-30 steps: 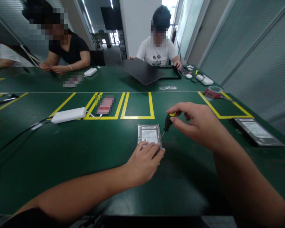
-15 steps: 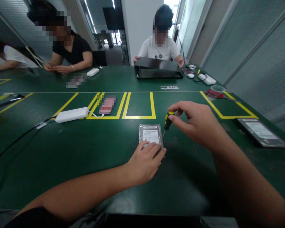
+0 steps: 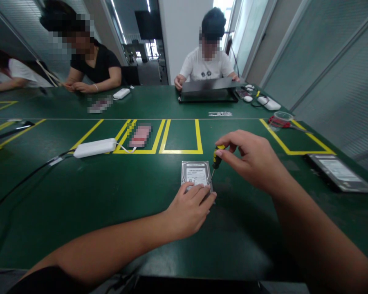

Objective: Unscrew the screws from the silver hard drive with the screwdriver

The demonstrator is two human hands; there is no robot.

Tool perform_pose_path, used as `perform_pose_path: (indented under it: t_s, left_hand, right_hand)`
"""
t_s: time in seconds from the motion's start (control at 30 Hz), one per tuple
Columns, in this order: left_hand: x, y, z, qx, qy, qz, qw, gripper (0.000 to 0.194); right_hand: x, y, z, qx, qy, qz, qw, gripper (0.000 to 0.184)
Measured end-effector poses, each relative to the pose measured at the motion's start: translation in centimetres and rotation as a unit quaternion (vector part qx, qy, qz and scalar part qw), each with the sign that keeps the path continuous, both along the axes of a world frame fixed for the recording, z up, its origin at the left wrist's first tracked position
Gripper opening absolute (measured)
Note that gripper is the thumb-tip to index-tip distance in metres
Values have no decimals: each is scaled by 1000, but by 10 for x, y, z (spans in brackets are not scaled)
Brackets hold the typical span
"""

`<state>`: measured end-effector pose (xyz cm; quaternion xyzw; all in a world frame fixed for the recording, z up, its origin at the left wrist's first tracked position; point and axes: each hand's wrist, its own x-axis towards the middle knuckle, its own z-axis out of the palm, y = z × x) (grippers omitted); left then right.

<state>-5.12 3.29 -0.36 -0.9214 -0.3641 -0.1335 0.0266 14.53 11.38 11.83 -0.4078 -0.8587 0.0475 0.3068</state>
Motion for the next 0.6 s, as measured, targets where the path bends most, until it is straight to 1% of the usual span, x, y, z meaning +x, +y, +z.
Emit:
perform_pose_path:
  t_s: [0.2,0.37,0.5,0.6]
  left_hand:
    - [0,0,1,-4,2,2,1000,47]
    - [1,0,1,-4,2,1,1000,48]
    - [0,0,1,-4,1,3,1000,48]
    - [0,0,1,-6,1,2,1000,48]
  right_hand:
    - [-2,-2,0,4,-7,-2,1000,15]
    - [-2,-3,1,6,-3,-17,1000,28]
    - [-2,-2,0,11,-12,-16,1000,17]
    - [-1,-1,-1,13,-8,-10,1000,16]
